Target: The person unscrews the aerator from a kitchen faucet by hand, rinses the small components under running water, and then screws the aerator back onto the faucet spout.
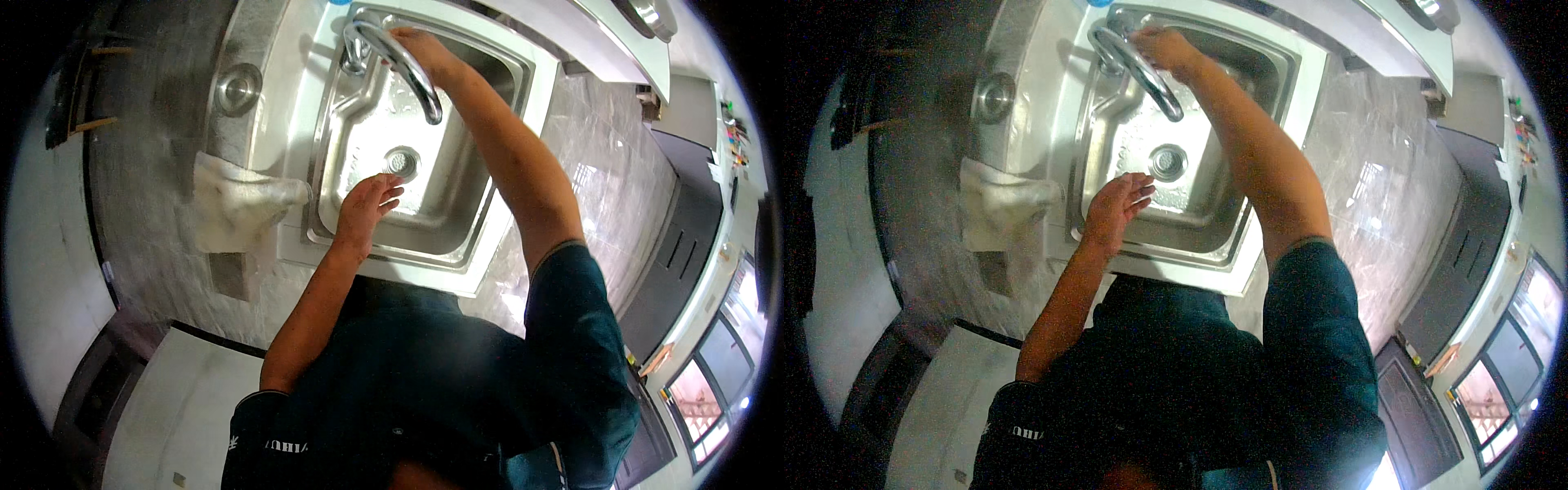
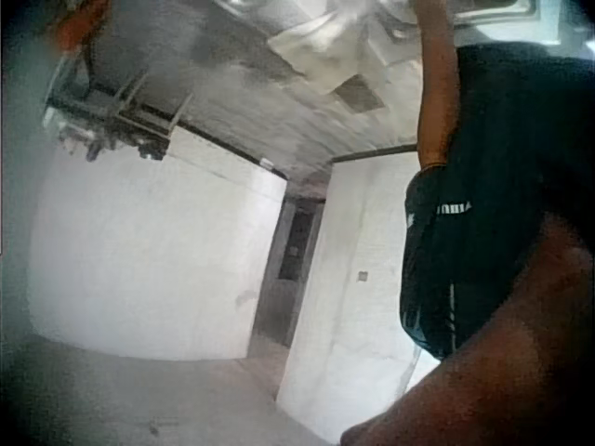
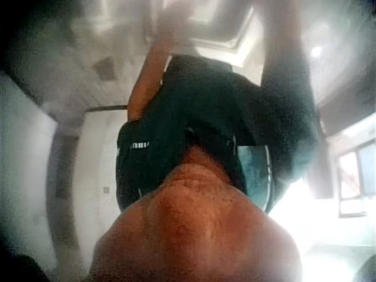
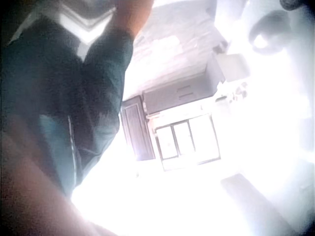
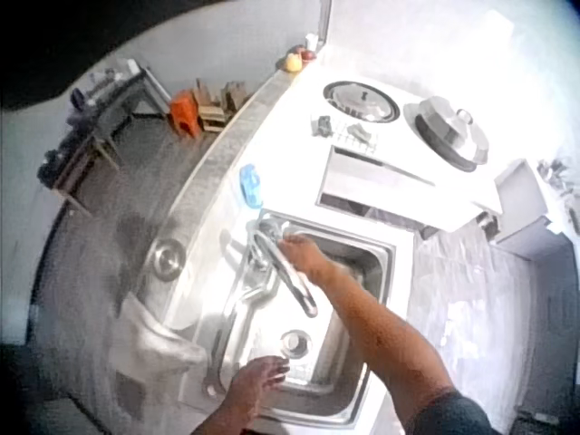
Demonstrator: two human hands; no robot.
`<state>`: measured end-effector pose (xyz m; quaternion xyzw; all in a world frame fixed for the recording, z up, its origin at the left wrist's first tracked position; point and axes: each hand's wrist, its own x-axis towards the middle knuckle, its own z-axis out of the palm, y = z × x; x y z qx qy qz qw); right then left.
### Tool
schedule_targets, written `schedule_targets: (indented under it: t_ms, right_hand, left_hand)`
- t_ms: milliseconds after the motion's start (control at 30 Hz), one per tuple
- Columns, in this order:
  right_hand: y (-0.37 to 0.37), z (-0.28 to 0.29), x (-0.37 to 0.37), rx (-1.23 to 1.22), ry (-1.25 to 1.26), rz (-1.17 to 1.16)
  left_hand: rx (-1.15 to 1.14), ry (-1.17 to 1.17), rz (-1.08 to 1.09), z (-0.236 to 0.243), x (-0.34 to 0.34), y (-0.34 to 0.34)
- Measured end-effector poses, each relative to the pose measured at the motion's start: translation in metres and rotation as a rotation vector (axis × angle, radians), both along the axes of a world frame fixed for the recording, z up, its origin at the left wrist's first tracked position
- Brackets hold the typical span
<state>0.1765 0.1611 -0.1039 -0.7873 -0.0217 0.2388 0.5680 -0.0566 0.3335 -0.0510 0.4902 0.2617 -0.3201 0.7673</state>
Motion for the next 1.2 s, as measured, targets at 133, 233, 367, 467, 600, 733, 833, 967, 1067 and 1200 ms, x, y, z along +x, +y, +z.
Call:
schedule_targets:
  t_ms: [133, 233, 367, 467, 600, 733, 833, 967, 1067, 1200]
  right_hand:
    - [0.021, -0.024, 0.025, -0.195, -0.038, -0.160]
    - [0.015, -0.047, 0.038, -0.305, -0.219, -0.056]
    - [0.006, -0.080, 0.062, -0.117, -0.333, -0.098]
    - [0.020, -0.034, 0.072, -0.661, -0.798, 0.417]
    - [-0.007, -0.043, 0.064, -0.589, -0.997, 0.349]
    - [-0.015, -0.031, 0.021, 0.320, 0.164, -0.332]
    - [-0.066, -0.028, -0.018, 0.309, 0.263, -0.590]
    - [-0.090, -0.003, -0.089, 0.308, 0.185, -0.618]
    - [-0.101, -0.028, -0.133, 0.428, 0.243, -0.703]
    - [-0.077, -0.038, -0.187, 0.458, 0.367, -0.782]
  left_hand:
    - [-0.064, 0.165, 0.072, -0.011, -0.034, 0.006]
    - [-0.069, 0.156, 0.051, -0.015, -0.047, 0.014]
    - [-0.048, 0.125, 0.049, -0.018, -0.050, 0.022]
    - [-0.032, 0.111, 0.084, -0.019, -0.055, 0.030]
    - [-0.056, 0.129, 0.020, -0.018, -0.051, 0.028]
    - [-0.040, 0.100, 0.050, -0.017, -0.053, 0.033]
    - [-0.052, 0.091, 0.045, -0.016, -0.048, 0.031]
    - [-0.059, 0.093, 0.059, -0.014, -0.047, 0.035]
    - [-0.074, 0.086, 0.054, -0.014, -0.048, 0.035]
    - [-0.038, 0.104, 0.033, -0.015, -0.049, 0.037]
